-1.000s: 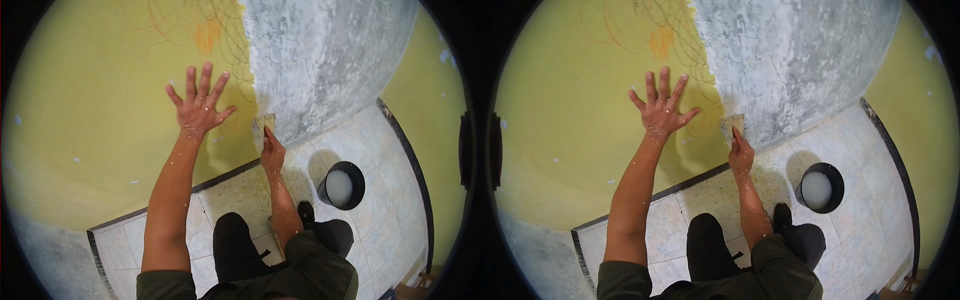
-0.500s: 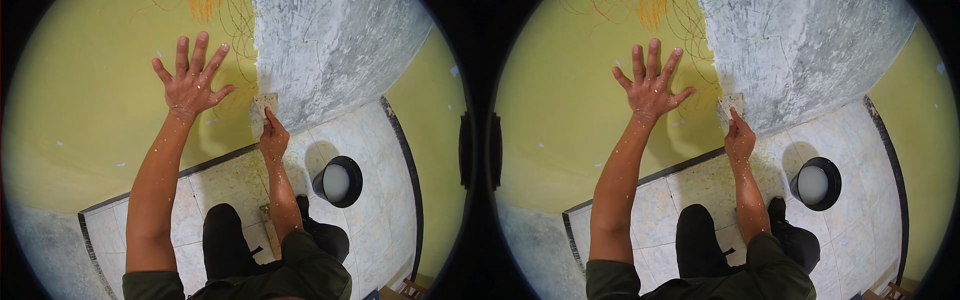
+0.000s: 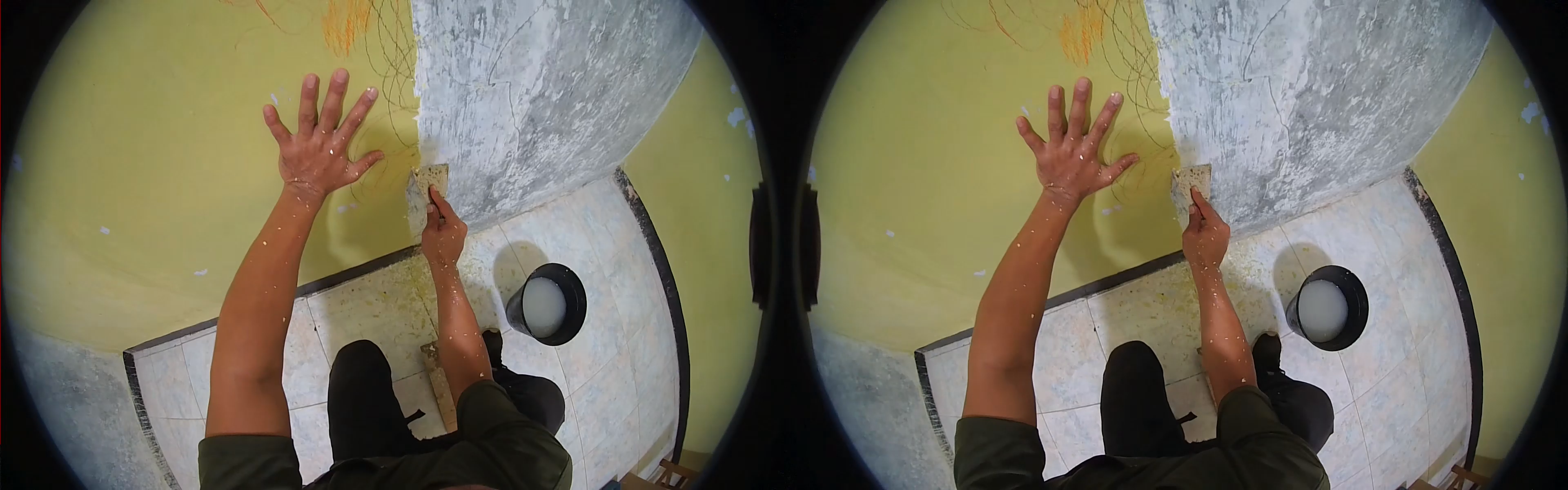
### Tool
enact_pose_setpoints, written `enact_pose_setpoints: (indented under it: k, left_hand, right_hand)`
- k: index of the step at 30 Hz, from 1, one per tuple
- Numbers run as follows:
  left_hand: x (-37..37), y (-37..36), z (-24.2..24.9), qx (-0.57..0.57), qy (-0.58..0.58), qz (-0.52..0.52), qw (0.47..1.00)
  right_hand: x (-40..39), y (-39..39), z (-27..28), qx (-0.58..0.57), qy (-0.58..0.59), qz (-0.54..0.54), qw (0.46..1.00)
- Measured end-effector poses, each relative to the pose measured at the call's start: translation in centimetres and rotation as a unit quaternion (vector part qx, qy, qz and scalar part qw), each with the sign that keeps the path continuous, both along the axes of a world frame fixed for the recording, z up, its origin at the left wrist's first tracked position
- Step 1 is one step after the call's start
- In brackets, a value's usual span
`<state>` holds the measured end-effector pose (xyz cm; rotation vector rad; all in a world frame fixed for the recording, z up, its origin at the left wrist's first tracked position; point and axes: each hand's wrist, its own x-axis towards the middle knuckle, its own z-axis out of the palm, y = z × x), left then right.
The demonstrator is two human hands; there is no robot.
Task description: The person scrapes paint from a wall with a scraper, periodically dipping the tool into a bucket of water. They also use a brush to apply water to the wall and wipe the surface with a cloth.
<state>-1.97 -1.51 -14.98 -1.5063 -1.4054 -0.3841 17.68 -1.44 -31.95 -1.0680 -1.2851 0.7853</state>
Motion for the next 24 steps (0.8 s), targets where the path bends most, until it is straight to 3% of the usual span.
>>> enact_pose_setpoints:
  k: [8, 11, 14, 18, 20, 22, 24]
  left_hand:
    - [0.1, -0.2, -0.4, 0.001, 0.004, 0.006, 1.0]
    - [0.0, 0.1, 0.0, 0.011, 0.008, 0.008, 1.0]
    - [0.1, -0.1, -0.2, -0.01, 0.006, 0.014, 1.0]
    - [0.2, -0.2, -0.8, -0.005, 0.027, 0.022, 0.999]
    - [0.0, 0.3, -0.8, -0.006, -0.025, -0.001, 1.0]
    - [-0.1, 0.5, -0.1, 0.001, -0.02, 0.004, 1.0]
    - [0.0, 0.1, -0.6, 0.008, 0.018, 0.019, 1.0]
  right_hand:
    - [0.4, -0.6, -0.2, -0.062, -0.036, 0.005, 0.997]
    - [-0.5, 0.0, -1.5, 0.052, -0.036, -0.033, 0.997]
    - [-0.3, -0.4, -1.0, -0.076, -0.055, -0.002, 0.996]
    - [-1.8, -1.6, -1.9, -0.074, 0.043, -0.011, 0.996]
    - [-2.2, 0.0, -3.9, 0.035, 0.049, -0.053, 0.997]
    - [-2.3, 1.9, -1.0, 0.072, 0.034, -0.063, 0.995]
    - [-1.4, 0.8, 2.3, 0.007, 0.008, -0.046, 0.999]
